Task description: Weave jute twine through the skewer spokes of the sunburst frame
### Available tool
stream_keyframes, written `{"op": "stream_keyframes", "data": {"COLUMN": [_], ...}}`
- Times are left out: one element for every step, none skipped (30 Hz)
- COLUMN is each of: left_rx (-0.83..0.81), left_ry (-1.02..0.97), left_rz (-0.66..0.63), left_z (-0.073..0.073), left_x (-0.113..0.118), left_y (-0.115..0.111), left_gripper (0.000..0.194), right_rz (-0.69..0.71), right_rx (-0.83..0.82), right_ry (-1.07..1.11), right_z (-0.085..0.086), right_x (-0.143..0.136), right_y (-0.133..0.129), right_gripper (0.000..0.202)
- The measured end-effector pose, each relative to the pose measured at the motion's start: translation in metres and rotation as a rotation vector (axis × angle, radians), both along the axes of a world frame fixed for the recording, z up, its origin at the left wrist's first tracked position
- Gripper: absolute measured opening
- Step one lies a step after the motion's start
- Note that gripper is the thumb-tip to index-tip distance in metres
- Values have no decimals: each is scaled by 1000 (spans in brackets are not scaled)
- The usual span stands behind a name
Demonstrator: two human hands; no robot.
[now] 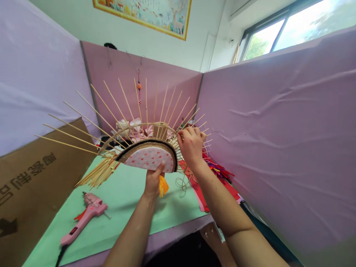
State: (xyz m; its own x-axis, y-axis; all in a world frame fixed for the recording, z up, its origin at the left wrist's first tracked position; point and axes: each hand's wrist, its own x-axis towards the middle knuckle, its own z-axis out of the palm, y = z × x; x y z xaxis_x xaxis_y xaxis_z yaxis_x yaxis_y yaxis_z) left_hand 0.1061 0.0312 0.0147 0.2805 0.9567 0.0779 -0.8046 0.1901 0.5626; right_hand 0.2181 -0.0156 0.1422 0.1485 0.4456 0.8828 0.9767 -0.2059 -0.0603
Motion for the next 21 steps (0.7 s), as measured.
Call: {"op": "stream_keyframes", "data": {"left_rx": [4, 11, 17, 22, 25, 26, 26, 24, 22, 20, 18, 19, 22, 24, 27, 30, 31, 31, 29, 28, 26], "left_ry": [7, 14, 21, 27, 31, 32, 32, 31, 31, 31, 32, 34, 34, 32, 27, 22, 18, 16, 17, 18, 18], "left_rz": [-3, -9, -16, -23, -27, -28, -26, -22, -17, -14, -9, -8, -8, -9, -10, -13, -15, -16, -15, -13, -12], "left_z": [-1, -1, -2, -2, -2, -2, -2, -1, -1, -1, 0, 0, 0, 0, 0, 0, 0, 0, 0, 0, 0], "left_x": [0, 1, 1, 1, 1, 1, 1, 1, 1, 1, 1, 1, 1, 1, 1, 1, 1, 1, 0, 0, 0], "left_y": [0, 0, 0, 0, 0, 0, -1, -1, -1, -1, -1, -1, -1, -1, -1, -1, -1, -1, -1, -1, -1], "left_gripper": [41, 39, 37, 35, 35, 36, 37, 38, 39, 39, 39, 39, 39, 39, 39, 38, 38, 37, 36, 35, 34], "right_rz": [-9, -18, -27, -37, -47, -57, -65, -72, -77, -80, -83, -85, -85, -81, -74, -61, -42, -16, 9, 29, 43], "right_rx": [-2, -6, -9, -13, -16, -19, -20, -20, -18, -15, -12, -9, -7, -6, -5, -3, 4, 15, 32, 56, 82], "right_ry": [-7, -16, -25, -31, -36, -39, -41, -42, -41, -36, -28, -14, 2, 21, 42, 64, 85, 103, 115, 121, 120], "right_z": [0, 0, 0, 0, 0, 0, -1, -1, -2, -3, -4, -5, -6, -7, -8, -9, -10, -10, -11, -11, -11], "right_x": [0, 0, 1, 1, 2, 3, 5, 6, 7, 7, 8, 8, 8, 8, 9, 9, 9, 9, 9, 9, 9], "right_y": [0, 0, 0, 0, 0, 1, 1, 2, 2, 3, 4, 4, 4, 5, 5, 4, 4, 3, 1, -1, -3], "right_gripper": [18, 18, 18, 17, 17, 17, 17, 16, 16, 14, 13, 12, 10, 10, 9, 10, 10, 11, 12, 14, 15]}}
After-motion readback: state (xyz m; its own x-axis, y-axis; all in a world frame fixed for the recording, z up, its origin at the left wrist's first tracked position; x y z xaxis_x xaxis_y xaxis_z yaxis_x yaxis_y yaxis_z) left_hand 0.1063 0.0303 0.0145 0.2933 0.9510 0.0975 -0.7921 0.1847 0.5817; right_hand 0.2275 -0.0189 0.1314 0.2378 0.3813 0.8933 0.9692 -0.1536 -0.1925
